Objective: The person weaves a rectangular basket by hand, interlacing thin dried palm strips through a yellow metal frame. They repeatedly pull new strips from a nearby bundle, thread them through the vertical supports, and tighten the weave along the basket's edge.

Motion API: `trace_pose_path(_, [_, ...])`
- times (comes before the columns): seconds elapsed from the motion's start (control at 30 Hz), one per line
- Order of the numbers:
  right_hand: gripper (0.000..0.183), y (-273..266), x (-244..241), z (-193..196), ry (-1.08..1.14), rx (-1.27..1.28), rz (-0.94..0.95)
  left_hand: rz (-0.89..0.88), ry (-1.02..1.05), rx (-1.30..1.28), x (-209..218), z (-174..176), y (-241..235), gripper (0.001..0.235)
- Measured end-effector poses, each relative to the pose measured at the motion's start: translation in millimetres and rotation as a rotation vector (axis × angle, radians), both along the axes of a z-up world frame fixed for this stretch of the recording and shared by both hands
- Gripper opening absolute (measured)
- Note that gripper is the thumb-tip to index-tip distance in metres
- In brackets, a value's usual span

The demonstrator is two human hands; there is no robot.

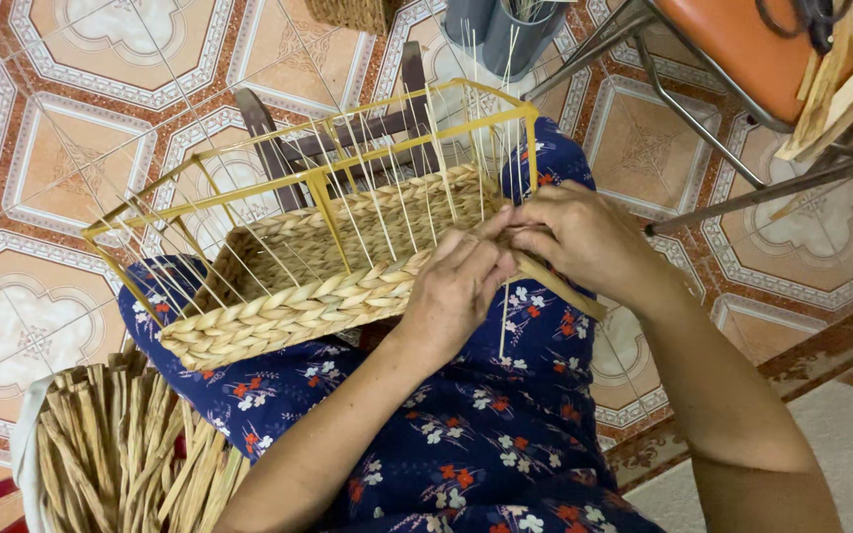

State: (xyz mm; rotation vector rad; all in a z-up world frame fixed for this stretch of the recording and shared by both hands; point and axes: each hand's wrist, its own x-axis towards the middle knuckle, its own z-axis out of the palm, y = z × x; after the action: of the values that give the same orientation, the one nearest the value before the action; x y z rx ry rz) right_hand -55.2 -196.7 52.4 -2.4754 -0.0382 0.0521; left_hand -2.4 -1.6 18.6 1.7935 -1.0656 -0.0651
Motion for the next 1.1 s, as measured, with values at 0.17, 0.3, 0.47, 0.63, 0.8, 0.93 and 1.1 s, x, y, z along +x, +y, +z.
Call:
trace_pose_path(0.17, [0.018, 21.1, -11.8, 3.3, -0.227, -0.345, -0.125, 0.106, 0.214, 0.213, 13.0, -0.6, -16.1, 0.016])
trace_pose_path(0.3, [0.022, 18.9, -44.6, 9.3, -0.224, -0.367, -0.257, 0.003, 0.251, 0.174, 27.6, -6.7, -23.5, 0.016])
trace_pose_path(0.47, [0.026, 14.5, -69.0, 5.7, 0.12, -0.265, -0.173, -0.152, 0.546, 0.196, 33.1, -9.2, -29.5, 0.004])
trace_pose_path(0.63, [0.02, -14.9, -56.3, 23.4, -0.239, -0.43, -0.075, -0.25, 0.542, 0.253, 36.3, -2.7, -29.3, 0.015])
trace_pose_path(0.8, [0.013, -22.6, -21.7, 15.0, -0.531, -0.628, -0.149, -0.099, 0.066, 0.287, 18.0, -5.2, -33.8, 0.017])
trace_pose_path(0.93, [0.02, -13.5, -16.1, -8.5, -0.457, -0.554, -0.273, 0.068, -0.117, 0.232, 2.5, -18.9, -39.1, 0.01])
trace_pose_path(1.1, [0.038, 3.3, -11.5, -39.4, -0.719, -0.344, -0.147, 0.052, -0.214, 0.136, -6.5, -23.3, -29.4, 0.007])
